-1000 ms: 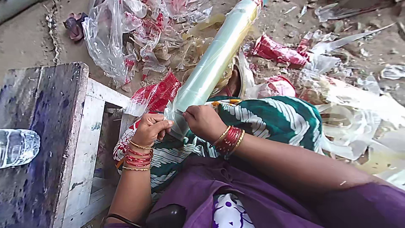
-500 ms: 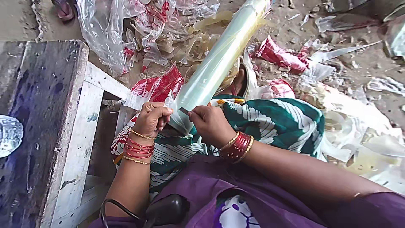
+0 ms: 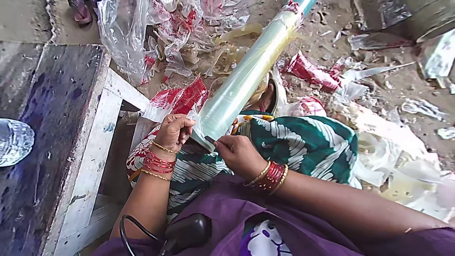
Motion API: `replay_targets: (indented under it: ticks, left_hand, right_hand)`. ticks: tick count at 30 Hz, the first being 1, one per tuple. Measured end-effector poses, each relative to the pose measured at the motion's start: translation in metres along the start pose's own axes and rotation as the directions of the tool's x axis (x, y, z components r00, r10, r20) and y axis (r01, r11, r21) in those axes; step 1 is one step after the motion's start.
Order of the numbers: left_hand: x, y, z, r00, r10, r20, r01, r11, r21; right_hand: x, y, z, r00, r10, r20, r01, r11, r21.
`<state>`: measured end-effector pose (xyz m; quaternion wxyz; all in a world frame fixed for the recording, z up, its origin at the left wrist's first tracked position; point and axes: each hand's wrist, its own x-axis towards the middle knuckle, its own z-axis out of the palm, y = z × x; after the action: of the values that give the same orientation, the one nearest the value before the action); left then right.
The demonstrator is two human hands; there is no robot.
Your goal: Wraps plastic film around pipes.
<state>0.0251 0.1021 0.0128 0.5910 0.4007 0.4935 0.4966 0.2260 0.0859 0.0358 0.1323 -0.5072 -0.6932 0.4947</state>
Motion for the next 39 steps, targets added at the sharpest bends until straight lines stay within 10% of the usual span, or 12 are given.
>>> replay_targets:
  ticks: [5,10,22,31,39]
  left_hand:
    - [0.003,0.001,-0.004,0.999,-0.019,-0.045,0.019,1.0,0.005]
    - [0.005,0.002,-0.006,0.998,-0.065,0.001,0.065,0.998,0.02]
    - [-0.005,0.005,0.005,0.978,-0.038,-0.204,0.076,0.98,0.182]
    - [-0.002,0.005,0.0,0.989,-0.059,-0.133,0.076,0.988,0.131]
    - [0.006,0.004,-0.003,0.99,-0.085,-0.115,0.099,0.988,0.121]
  right_hand:
    - [-0.001,0.027,-0.003,0.951,-0.297,-0.086,0.273,0.937,-0.22]
    - [0.032,0.057,-0.027,0.556,-0.831,0.028,0.683,0.437,-0.585]
    - [0.071,0.047,-0.047,0.182,-0.934,0.308,0.817,-0.03,-0.576]
    - [0.089,0.053,-0.051,0.111,-0.913,0.394,0.831,-0.131,-0.54]
    - [0.118,0.071,-0.125,0.25,-0.838,0.485,0.783,-0.119,-0.61]
